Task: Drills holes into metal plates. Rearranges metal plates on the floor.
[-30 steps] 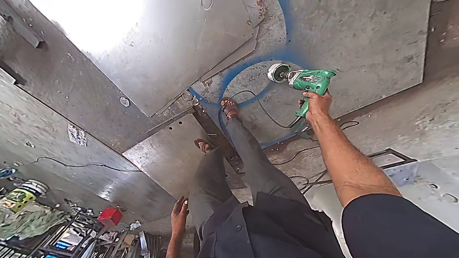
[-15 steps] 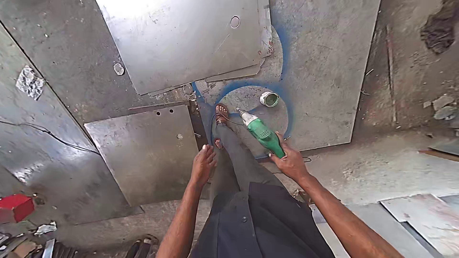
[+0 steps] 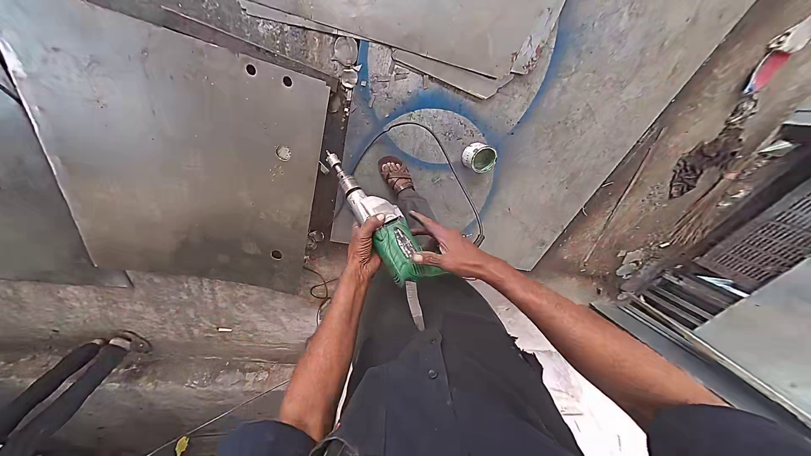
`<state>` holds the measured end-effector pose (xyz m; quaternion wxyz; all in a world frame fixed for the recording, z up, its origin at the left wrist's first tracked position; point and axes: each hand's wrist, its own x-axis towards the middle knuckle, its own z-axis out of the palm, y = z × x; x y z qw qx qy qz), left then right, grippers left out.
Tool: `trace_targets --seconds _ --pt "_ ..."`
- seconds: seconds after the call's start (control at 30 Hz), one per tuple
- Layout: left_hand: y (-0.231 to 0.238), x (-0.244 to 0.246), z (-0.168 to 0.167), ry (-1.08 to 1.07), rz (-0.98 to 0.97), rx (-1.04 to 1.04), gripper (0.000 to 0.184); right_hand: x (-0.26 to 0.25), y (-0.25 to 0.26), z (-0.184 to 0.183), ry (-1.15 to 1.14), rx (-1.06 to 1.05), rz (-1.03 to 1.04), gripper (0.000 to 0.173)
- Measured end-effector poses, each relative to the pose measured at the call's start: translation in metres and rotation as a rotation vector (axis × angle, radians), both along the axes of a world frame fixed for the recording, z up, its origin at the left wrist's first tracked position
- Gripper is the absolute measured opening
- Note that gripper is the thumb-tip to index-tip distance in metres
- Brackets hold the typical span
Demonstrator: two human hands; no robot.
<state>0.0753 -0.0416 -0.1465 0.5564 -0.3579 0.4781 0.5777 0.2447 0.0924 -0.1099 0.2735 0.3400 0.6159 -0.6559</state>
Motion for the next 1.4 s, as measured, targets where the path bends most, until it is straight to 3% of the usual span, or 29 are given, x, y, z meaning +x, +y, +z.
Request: trace_targets --seconds 0.07,0.17,0.3,0.4,0.47,0.63,0.8,1.03,1.17,1.23,1.33,1.4 --pt "0.005 0.008 -0.031 0.059 -0.01 0.005 0.082 -0.022 0.0 -0.046 -0.091 -0.087 -0.055 0.125" --pt "0.005 0.021 -0.069 0.115 -0.03 -0.011 0.093 -0.039 -0.012 -0.102 -0.183 -0.047 -0.115 0.139" --pt "0.008 0.027 -0.116 0.331 -0.097 -0.008 0.096 -0.049 -0.011 -0.167 -0.156 -0.038 -0.271 0.113" --pt "0.0 0.056 -0.123 0.463 -0.022 -0.262 0.079 -0.053 -0.009 -0.221 -0.195 0.116 -0.311 0.117" --pt "-0.017 0.085 -0.121 0.489 -0.02 -0.366 0.065 -0.058 -0.003 -0.288 -0.229 0.258 -0.355 0.117" --pt "-0.049 0.134 -0.135 0.288 -0.115 -0.388 0.051 -0.062 0.024 -0.414 -0.341 0.508 -0.541 0.121" --pt "-0.034 0.141 -0.143 0.195 -0.063 -0.278 0.047 -0.053 0.049 -0.483 -0.392 0.746 -0.615 0.128" --pt "-0.033 0.129 -0.136 0.147 -0.003 -0.237 0.044 -0.046 0.055 -0.502 -0.46 0.874 -0.574 0.127" --pt "-0.035 0.114 -0.138 0.16 0.071 -0.273 0.043 -0.076 0.033 -0.467 -0.569 1.003 -0.537 0.112" --pt "-0.039 0.095 -0.14 0.124 0.166 -0.308 0.043 -0.107 0.012 -0.436 -0.388 1.013 -0.418 0.091" --pt "-0.074 0.058 -0.164 0.128 0.315 -0.352 0.04 -0.151 -0.024 -0.425 -0.089 0.585 -0.337 0.058" --pt "-0.118 0.033 -0.205 0.117 0.361 -0.427 0.04 -0.191 -0.038 -0.433 -0.079 0.238 -0.4 0.053"
